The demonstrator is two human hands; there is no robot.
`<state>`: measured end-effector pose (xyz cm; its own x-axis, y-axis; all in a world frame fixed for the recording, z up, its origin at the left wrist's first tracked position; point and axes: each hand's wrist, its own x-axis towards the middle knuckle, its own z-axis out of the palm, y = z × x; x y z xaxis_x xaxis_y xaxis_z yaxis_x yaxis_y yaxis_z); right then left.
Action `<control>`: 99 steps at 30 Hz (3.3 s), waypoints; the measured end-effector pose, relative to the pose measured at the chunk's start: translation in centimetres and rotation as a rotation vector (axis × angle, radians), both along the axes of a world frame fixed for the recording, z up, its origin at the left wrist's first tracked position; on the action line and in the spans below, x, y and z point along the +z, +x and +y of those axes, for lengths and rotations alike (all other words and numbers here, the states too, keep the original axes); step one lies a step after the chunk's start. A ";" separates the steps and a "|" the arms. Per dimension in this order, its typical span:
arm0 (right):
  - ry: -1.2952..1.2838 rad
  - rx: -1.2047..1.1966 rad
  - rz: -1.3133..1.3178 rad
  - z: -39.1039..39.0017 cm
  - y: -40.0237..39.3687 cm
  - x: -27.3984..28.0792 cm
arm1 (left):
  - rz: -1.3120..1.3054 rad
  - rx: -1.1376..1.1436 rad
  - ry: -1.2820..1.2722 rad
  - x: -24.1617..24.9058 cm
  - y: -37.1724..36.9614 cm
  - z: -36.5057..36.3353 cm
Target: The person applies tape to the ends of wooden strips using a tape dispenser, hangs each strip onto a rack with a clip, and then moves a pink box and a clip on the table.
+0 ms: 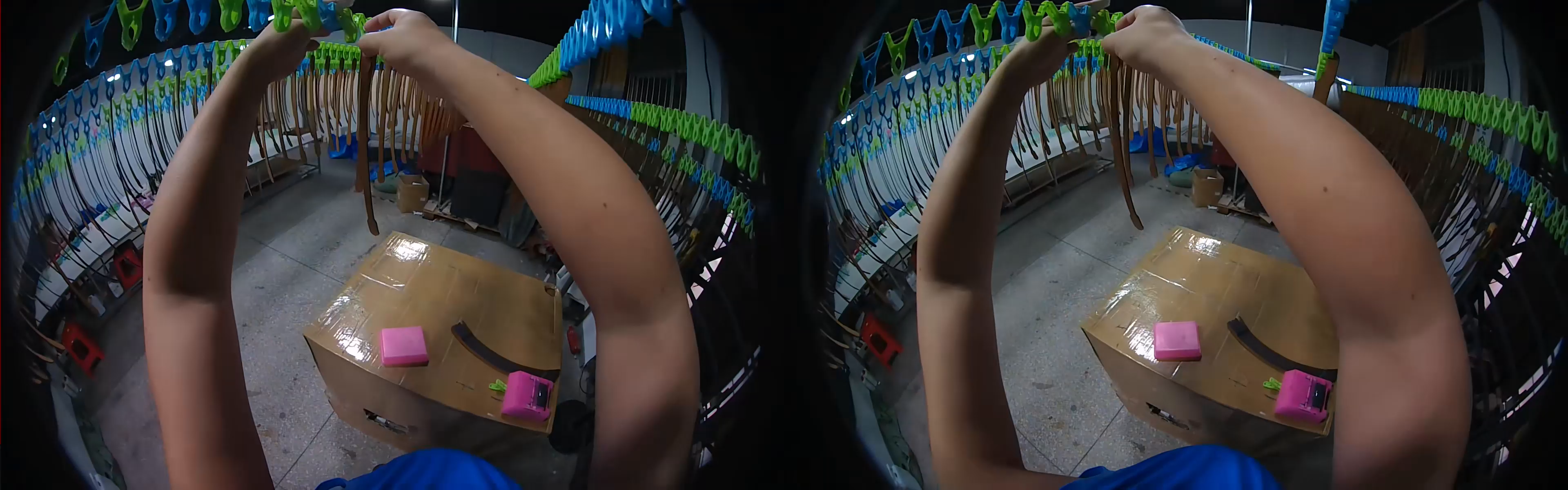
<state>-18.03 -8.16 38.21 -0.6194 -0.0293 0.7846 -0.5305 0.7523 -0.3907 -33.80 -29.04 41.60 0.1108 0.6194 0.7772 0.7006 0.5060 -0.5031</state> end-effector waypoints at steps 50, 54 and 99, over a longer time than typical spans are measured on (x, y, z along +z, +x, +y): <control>0.172 -0.213 -1.093 31.0 33.2 -39.4 | -1.465 -0.366 -0.142 -40.1 33.5 18.7; 0.226 -0.182 -0.650 26.0 35.1 -33.8 | -0.910 -0.677 -0.026 -41.1 34.9 24.5; 0.087 -0.097 -0.459 23.4 41.3 -40.7 | -0.632 -0.764 -0.529 -42.4 36.7 24.7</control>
